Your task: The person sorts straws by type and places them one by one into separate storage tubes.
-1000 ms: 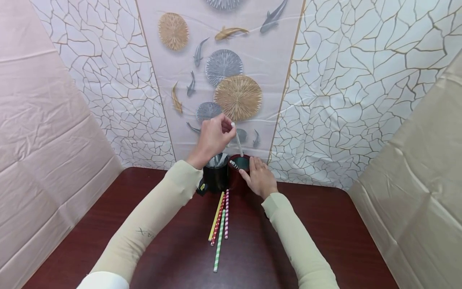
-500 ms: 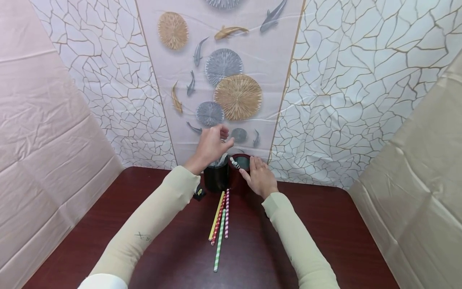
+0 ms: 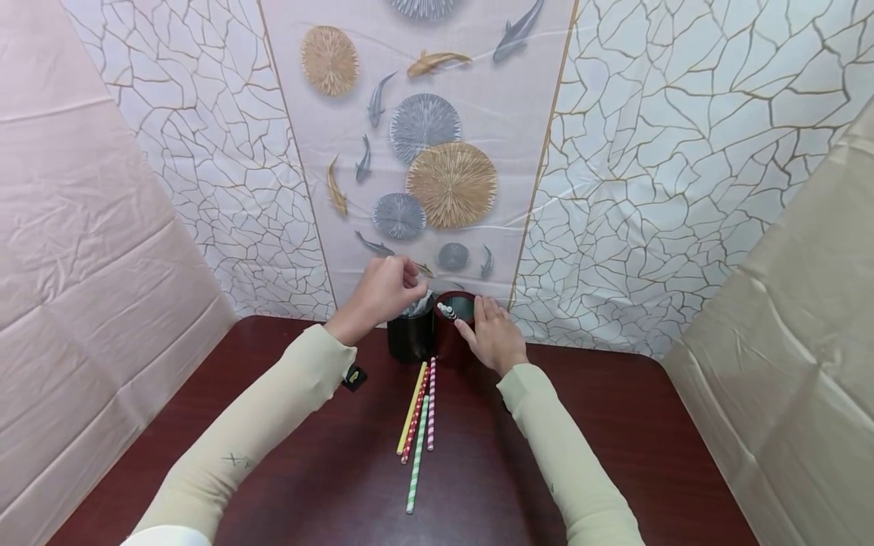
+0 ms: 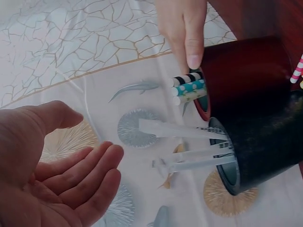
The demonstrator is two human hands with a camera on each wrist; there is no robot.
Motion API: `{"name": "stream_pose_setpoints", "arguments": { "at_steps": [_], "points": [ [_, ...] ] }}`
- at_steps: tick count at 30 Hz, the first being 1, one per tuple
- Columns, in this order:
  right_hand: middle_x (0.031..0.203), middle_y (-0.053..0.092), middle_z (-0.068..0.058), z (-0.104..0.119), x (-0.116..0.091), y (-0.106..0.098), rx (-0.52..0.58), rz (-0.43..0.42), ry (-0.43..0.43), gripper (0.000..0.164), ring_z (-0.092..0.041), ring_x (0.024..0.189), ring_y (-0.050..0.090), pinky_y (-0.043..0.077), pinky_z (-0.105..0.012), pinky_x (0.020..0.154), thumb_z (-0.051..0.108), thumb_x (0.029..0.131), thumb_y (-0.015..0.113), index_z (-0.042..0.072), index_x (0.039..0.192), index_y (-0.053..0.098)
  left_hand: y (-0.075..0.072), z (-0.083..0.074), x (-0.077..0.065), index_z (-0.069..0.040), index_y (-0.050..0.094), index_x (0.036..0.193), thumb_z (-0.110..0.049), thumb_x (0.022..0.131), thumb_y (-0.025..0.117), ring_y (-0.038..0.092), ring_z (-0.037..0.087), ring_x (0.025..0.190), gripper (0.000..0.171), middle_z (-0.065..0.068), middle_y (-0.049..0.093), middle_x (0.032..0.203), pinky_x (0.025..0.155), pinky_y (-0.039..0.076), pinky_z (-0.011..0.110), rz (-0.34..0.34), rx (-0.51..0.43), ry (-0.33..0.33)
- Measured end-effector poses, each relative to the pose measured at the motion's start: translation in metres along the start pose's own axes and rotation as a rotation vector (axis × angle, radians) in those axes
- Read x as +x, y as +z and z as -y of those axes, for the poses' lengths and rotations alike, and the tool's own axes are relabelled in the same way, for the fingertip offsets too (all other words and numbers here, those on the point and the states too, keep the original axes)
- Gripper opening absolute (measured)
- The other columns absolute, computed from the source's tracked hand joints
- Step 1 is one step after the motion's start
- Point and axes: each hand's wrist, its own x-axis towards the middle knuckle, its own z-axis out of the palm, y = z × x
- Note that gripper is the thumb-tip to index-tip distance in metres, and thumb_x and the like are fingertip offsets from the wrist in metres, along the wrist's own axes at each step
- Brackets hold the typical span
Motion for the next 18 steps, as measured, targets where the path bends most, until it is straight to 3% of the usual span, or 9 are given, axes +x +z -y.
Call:
{"name": "stream_pose_setpoints", "arguments": {
  "at_steps": [3, 6, 8, 15, 18],
  "points": [
    [0.169, 0.033, -0.028, -0.001, 0.0, 0.001, 0.002, -0.009, -0.006, 0.081, -0.043, 0.157, 0.034, 0.033, -0.056, 0.127, 0.055, 0.113, 0.033, -0.008, 0.164, 0.025, 0.003, 0.003, -0.005, -0.005, 0.068, 0.079, -0.02, 0.093, 0.074, 0.063, 0.015, 0.067, 0.022, 0.0, 0.068, 0.07, 0.071, 0.055, 0.03, 0.043, 0.005, 0.007],
    [0.169, 0.033, -0.029, -0.002, 0.0, 0.001, 0.003, -0.011, -0.012, 0.081, -0.043, 0.158, 0.034, 0.032, -0.056, 0.128, 0.055, 0.113, 0.033, -0.009, 0.163, 0.025, 0.007, 0.006, -0.01, -0.011, 0.049, 0.062, -0.02, 0.093, 0.074, 0.037, 0.01, 0.056, 0.041, -0.006, 0.043, 0.056, 0.06, 0.037, 0.026, 0.099, 0.014, 0.002],
    [0.169, 0.033, -0.029, -0.002, 0.0, 0.0, 0.007, -0.008, -0.014, 0.082, -0.043, 0.158, 0.034, 0.031, -0.056, 0.128, 0.055, 0.113, 0.032, -0.009, 0.163, 0.025, 0.011, 0.008, -0.013, -0.015, 0.041, 0.059, -0.022, 0.093, 0.074, 0.03, 0.01, 0.054, 0.048, -0.007, 0.032, 0.053, 0.059, 0.03, 0.027, 0.136, 0.023, -0.014],
    [0.17, 0.031, -0.028, -0.001, 0.001, 0.0, 0.01, 0.005, -0.009, 0.083, -0.043, 0.159, 0.031, 0.029, -0.056, 0.129, 0.057, 0.113, 0.031, -0.008, 0.164, 0.023, 0.026, 0.018, -0.024, -0.017, 0.033, 0.05, -0.025, 0.097, 0.073, 0.023, 0.01, 0.046, 0.062, -0.007, 0.024, 0.046, 0.056, 0.032, 0.029, 0.297, 0.061, -0.074],
    [0.17, 0.03, -0.028, 0.0, 0.001, 0.001, 0.01, 0.006, -0.007, 0.082, -0.043, 0.159, 0.03, 0.029, -0.056, 0.129, 0.056, 0.113, 0.031, -0.008, 0.164, 0.023, 0.034, 0.024, -0.03, -0.017, 0.038, 0.052, -0.026, 0.098, 0.073, 0.033, 0.011, 0.046, 0.058, -0.007, 0.031, 0.046, 0.06, 0.039, 0.031, 0.363, 0.093, -0.099]
  ]
}}
